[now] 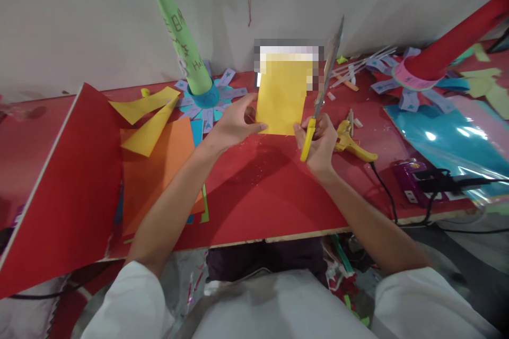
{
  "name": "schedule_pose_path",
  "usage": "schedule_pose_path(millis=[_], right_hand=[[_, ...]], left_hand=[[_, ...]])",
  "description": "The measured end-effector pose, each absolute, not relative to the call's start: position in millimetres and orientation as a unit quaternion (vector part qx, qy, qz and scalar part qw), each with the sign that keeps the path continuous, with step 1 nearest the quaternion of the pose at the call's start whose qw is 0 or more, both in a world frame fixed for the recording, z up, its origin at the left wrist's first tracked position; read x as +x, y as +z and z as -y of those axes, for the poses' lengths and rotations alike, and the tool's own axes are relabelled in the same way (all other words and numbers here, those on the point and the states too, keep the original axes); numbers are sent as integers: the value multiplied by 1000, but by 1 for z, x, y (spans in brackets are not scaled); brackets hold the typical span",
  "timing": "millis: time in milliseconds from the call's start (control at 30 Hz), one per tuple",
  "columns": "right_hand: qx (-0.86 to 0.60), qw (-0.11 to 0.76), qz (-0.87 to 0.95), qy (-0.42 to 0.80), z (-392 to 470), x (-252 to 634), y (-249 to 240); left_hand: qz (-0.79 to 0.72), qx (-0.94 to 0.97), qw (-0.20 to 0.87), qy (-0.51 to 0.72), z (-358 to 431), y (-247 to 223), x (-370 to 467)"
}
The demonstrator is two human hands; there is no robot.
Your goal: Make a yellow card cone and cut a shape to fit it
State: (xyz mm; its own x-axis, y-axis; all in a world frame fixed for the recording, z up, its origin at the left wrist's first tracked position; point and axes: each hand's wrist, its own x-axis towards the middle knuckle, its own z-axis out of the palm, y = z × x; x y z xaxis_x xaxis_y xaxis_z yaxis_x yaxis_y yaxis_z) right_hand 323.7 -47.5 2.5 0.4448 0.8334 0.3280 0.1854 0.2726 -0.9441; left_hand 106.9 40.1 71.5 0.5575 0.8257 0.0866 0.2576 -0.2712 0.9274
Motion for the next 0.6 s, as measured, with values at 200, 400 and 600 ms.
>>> schedule_pose_path(millis=[200,400,600], right_hand=[[-561,647,466,221,49,323,4],[-550,655,456,247,50,321,8],[-531,662,465,251,50,322,11]], left_hand=[[-378,725,499,287,-35,79,107],[-332,714,551,277,-32,80,109],[-315,721,565,247,-30,76,111]])
